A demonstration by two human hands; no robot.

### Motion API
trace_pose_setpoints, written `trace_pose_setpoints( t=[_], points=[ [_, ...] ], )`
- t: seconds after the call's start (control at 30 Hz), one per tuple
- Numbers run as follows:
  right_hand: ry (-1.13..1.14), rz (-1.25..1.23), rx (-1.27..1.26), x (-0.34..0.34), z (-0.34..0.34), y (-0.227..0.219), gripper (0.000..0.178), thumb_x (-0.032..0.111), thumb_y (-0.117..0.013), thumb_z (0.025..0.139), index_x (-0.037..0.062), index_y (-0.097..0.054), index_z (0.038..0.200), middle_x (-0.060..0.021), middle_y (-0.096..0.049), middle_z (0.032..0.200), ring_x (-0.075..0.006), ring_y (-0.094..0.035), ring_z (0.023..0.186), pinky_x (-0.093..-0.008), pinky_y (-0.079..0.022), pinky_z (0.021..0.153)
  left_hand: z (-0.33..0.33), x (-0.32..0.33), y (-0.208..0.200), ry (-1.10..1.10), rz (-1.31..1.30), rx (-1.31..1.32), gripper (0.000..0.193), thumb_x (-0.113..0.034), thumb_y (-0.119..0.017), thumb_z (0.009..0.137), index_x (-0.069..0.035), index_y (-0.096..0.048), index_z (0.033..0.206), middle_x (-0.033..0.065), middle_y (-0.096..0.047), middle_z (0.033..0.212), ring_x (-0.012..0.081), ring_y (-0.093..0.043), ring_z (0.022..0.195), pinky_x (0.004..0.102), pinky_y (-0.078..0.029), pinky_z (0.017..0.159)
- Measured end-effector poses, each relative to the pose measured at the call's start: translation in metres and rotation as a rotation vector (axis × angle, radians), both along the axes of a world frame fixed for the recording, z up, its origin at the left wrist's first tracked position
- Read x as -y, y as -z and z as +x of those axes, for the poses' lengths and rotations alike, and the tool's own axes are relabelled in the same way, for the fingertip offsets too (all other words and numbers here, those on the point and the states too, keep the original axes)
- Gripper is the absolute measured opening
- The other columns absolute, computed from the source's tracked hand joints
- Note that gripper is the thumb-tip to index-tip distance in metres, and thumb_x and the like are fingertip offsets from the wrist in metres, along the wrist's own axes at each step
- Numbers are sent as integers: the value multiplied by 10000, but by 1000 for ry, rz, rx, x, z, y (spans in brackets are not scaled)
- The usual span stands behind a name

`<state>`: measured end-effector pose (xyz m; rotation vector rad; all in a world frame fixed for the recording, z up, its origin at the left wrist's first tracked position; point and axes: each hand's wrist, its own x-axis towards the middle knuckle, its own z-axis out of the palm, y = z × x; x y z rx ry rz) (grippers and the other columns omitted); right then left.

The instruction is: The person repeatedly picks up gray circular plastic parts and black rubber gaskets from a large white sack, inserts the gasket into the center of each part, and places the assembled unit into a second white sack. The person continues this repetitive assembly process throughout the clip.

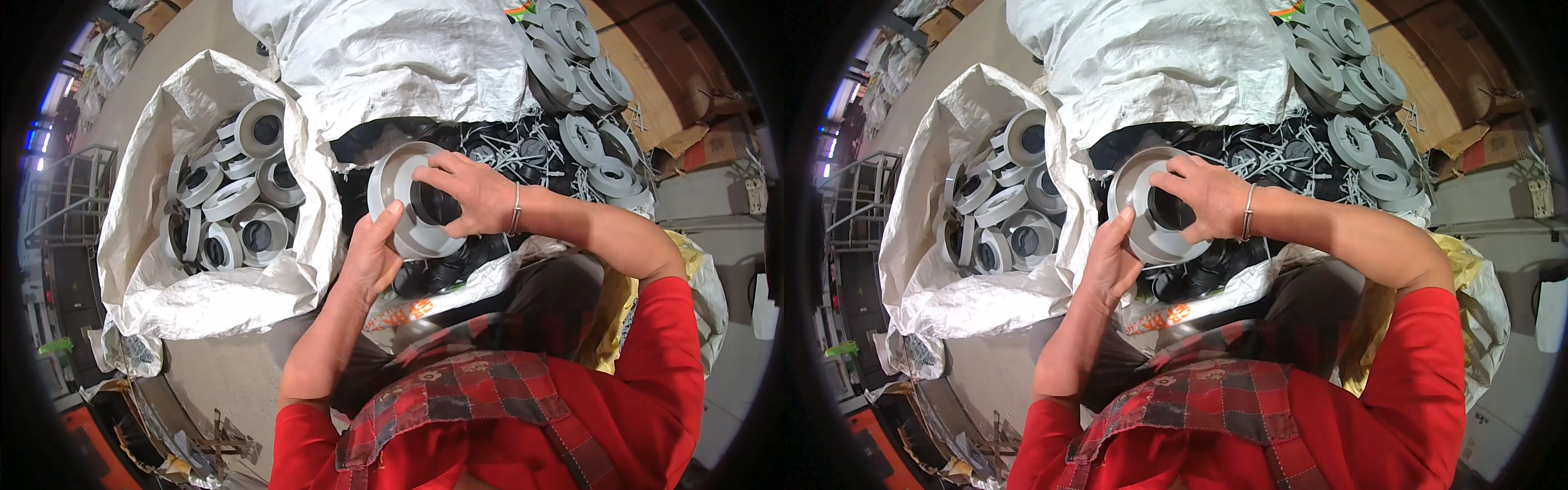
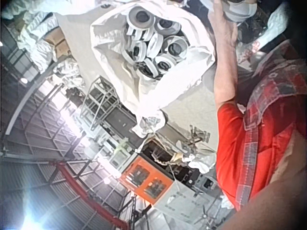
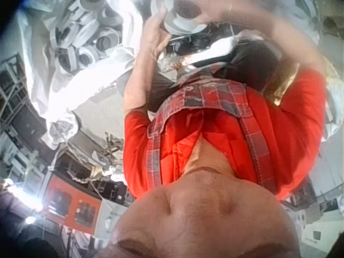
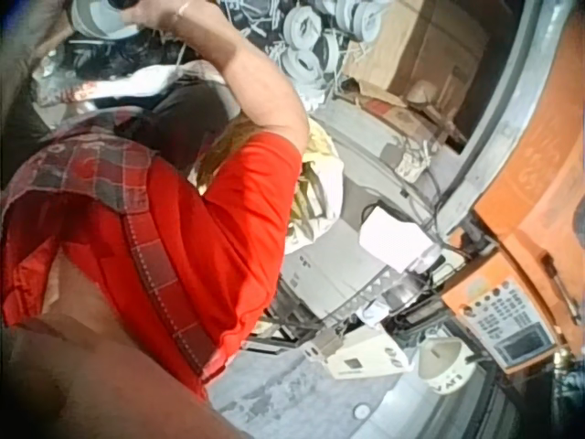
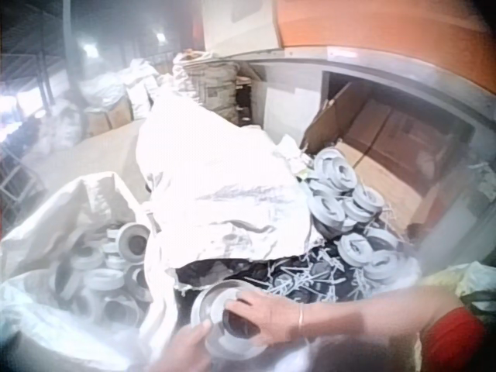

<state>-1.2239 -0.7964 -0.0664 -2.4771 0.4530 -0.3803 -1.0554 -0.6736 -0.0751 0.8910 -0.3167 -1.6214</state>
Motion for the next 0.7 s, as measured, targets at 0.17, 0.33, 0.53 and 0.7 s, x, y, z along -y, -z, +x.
trace_pose_setpoints(
  t=[0.17, 0.33, 0.53, 0.7],
  points=[
    [444, 833, 6, -7, 18, 11, 530, 289, -768, 675, -44, -568, 1036, -92, -607, 878, -168, -620, 782, -273, -522, 653, -12, -3, 10, -103, -143, 199, 436, -191, -630, 874, 25, -469, 1218, 98, -563, 1135, 164, -555, 1000, 328, -444, 896],
    [202, 508, 36, -4, 3, 5, 756, 353, -790, 666, -137, -512, 1170, -73, -602, 699, -134, -612, 686, -248, -525, 611, -13, -1, 7, -162, -119, 392, 474, -229, -663, 850, -3, -467, 1217, 84, -564, 1102, 138, -535, 985, 298, -442, 864],
    [499, 923, -79, -10, 18, -6, 830, 422, -801, 674, -125, -494, 1217, -41, -583, 713, -89, -573, 681, -249, -517, 630, -5, -8, 21, -21, -78, 502, 467, -238, -669, 839, 2, -475, 1189, 56, -565, 1045, 111, -527, 923, 260, -445, 813],
    [308, 905, 175, -11, 11, 38, 566, 234, -769, 756, -151, -532, 1097, -98, -643, 824, -104, -614, 654, -228, -536, 571, -7, -2, 17, -68, -125, 530, 424, -217, -655, 846, 19, -495, 1160, 49, -582, 1016, 93, -541, 873, 239, -455, 735]
  ],
)
